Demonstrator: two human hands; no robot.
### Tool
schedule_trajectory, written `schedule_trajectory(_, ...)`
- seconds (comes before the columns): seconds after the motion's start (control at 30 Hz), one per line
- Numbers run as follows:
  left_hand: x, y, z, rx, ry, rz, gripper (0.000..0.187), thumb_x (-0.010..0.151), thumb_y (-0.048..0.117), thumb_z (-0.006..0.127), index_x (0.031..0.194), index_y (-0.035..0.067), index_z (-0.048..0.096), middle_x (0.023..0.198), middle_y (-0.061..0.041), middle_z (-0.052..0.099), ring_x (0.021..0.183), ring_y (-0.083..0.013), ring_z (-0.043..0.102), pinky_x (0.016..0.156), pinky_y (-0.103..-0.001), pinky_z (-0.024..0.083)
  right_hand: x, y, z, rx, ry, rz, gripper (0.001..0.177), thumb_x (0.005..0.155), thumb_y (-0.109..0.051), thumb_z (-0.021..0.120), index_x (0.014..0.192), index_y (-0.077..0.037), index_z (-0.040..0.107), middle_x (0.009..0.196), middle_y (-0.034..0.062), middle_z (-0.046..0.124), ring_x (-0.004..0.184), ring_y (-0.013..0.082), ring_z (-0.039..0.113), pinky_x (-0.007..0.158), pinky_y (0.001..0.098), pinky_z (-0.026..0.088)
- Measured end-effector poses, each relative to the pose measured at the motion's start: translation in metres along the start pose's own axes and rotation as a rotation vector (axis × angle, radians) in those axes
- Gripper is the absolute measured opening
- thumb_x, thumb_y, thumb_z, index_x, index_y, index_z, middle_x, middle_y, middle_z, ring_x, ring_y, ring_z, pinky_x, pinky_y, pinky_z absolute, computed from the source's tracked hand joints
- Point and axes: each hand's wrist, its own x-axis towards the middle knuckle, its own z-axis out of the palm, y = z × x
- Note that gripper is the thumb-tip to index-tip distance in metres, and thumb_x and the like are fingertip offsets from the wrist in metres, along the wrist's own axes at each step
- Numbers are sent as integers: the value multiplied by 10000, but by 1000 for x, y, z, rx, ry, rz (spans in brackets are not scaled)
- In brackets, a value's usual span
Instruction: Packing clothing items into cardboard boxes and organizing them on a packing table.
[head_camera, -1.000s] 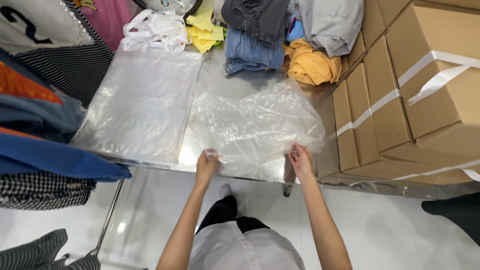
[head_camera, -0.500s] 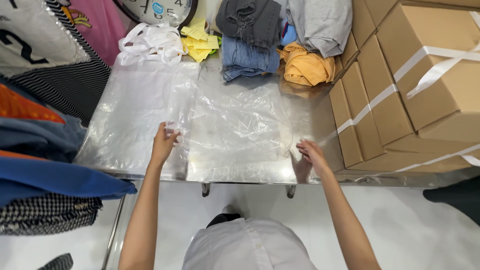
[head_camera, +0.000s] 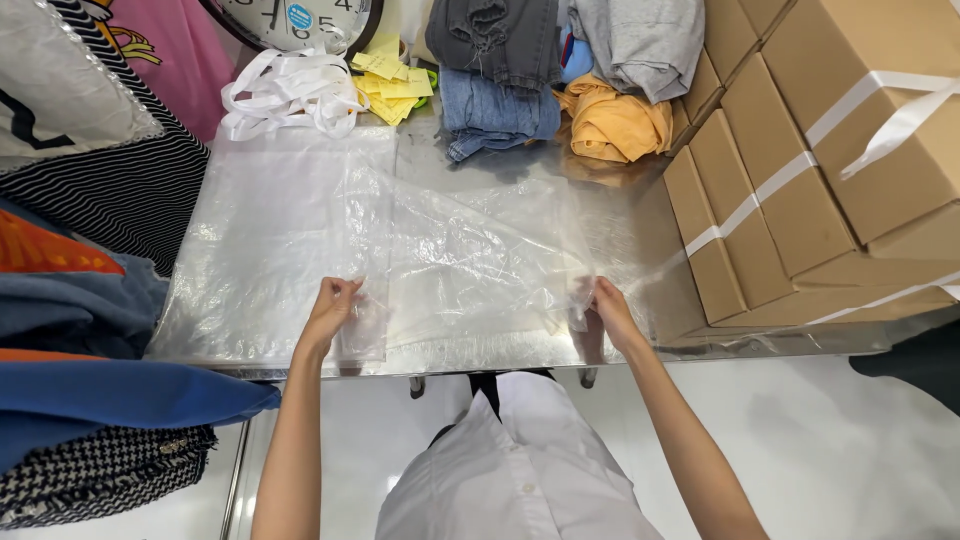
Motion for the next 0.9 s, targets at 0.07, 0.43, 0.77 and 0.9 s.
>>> schedule_trajectory(0.07,1,2,0,2,48,19,538,973,445,673,1249,75,397,1349,-223,482,1155,-338,596,875,-414,514,17,-2,-7,88,-1,41,406,1088,-399,471,1366,-120,568,1315,103,634,1219,245,606,1058,414,461)
schedule_trajectory(0.43,63,-22,-4,-81,176,115,240,901,260,781,981,65,667,965,-76,655,815,-171,625,628,-252,498,189,-35,0,346,-107,229,478,941,-567,690,1225,-188,626,1061,-28,699,1007,163,684,914,355,564)
schedule_trajectory(0.77,13,27,-58,-226,139,109,94,891,169,665,835,104,626,835,11,622,782,-105,595,687,-222,492,236,-62,-8,-82,214,-235,341,840,-299,884,1042,-165,644,828,-1,618,659,129,608,525,253,504)
schedule_trajectory(0.9,47,-22,-79,-105,151,99,67,927,147,668,903,91,641,906,-22,661,779,-142,619,686,-272,519,196,-71,-35,-70,205,-146,360,976,-383,760,1221,-183,589,1001,26,633,836,162,641,669,296,545)
